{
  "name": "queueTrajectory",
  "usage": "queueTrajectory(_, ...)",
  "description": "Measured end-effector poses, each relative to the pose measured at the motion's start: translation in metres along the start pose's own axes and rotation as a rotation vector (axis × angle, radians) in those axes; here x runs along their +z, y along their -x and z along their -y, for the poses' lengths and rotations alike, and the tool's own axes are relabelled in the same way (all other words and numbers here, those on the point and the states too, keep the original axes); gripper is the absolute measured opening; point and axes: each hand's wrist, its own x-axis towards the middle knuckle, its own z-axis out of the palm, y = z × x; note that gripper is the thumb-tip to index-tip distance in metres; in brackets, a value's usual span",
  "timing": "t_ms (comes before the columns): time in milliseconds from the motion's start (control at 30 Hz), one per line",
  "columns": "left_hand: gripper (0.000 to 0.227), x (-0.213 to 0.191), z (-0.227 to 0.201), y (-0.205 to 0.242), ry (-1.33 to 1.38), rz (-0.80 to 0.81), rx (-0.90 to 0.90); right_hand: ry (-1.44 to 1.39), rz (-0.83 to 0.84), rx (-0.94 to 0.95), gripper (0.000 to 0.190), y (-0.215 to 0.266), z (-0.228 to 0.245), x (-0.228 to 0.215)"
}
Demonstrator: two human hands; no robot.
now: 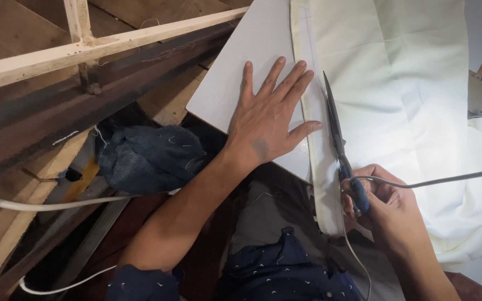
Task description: The person is sewing a piece of white fabric and then cutting it with large scissors on a sewing table.
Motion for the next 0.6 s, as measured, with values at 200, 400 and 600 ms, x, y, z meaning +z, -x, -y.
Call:
queueTrajectory(200, 0.084, 0.0, -0.001, 0.001, -0.01, -0.017, -0.003, 0.044, 0.002, -0.011, 0.018, 0.003, 0.004, 0.002)
queueTrajectory(400, 0.086, -0.001, -0.001, 0.001, -0.027, 0.014, -0.007, 0.089, 0.006, -0.014, 0.018, 0.007, 0.007, 0.003)
queueTrajectory(600, 0.085, -0.001, -0.001, 0.0, -0.044, 0.005, -0.013, 0.083, -0.017, 0.008, 0.013, 0.001, 0.01, 0.008)
